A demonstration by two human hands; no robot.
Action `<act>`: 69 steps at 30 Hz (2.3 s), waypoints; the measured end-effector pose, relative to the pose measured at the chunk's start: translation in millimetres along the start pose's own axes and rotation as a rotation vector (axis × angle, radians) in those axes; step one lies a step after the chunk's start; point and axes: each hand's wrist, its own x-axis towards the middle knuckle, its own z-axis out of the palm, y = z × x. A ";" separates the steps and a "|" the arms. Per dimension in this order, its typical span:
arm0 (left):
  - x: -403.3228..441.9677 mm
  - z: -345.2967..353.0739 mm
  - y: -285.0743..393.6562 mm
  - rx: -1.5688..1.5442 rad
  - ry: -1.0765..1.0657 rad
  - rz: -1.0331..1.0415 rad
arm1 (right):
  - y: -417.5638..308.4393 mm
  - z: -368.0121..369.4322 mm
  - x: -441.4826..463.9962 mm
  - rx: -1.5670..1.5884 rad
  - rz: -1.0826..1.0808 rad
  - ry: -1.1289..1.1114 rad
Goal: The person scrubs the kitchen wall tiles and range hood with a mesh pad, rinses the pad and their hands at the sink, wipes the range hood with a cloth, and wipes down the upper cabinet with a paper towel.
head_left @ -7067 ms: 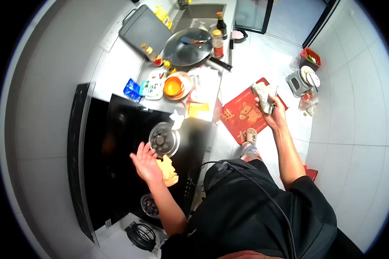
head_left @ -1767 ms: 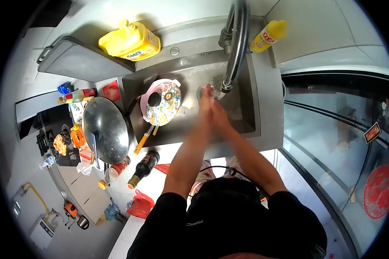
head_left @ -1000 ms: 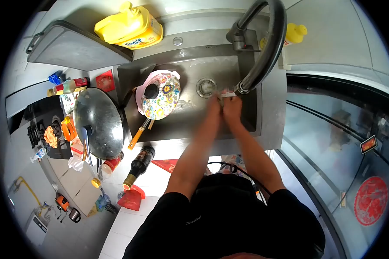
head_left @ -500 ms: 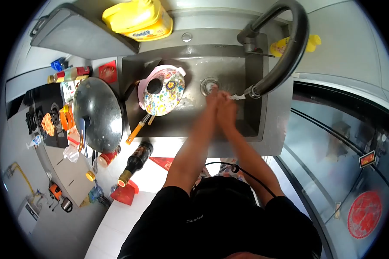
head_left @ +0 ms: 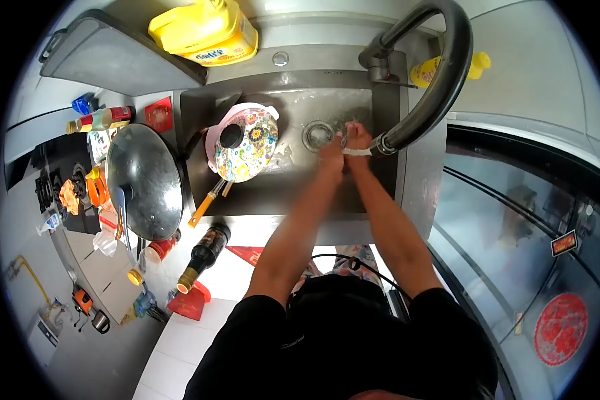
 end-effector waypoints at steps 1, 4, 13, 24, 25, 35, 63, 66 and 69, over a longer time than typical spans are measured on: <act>1.7 0.0 6.2 -0.038 -0.015 -0.013 | -3.3 2.4 0.0 0.021 -0.012 0.026; -0.9 -28.5 15.8 -0.079 -0.170 -0.016 | -25.4 5.4 -49.5 -0.100 0.024 -0.031; 13.4 -33.9 0.8 0.046 -0.185 0.135 | -1.9 13.9 -37.3 -0.036 -0.144 -0.051; 44.0 -45.0 -29.6 0.455 -0.132 0.349 | -27.1 15.3 -59.3 -0.243 0.008 -0.033; 32.0 -43.9 -19.9 0.145 -0.214 0.197 | -49.5 14.7 -62.4 -0.276 0.181 -0.111; 11.6 -44.4 -17.1 0.544 -0.253 0.764 | 11.9 19.5 -53.0 -0.068 -0.051 -0.080; -1.3 -64.3 17.3 -0.007 -0.051 0.282 | 22.9 -21.0 -15.7 0.215 0.238 -0.397; 5.7 -72.3 -10.5 0.015 -0.139 -0.092 | -27.6 -32.3 -23.8 0.411 0.434 -0.289; -25.2 -62.5 -14.3 -0.272 -0.249 -0.081 | 13.2 -8.0 -24.0 -0.041 0.029 -0.157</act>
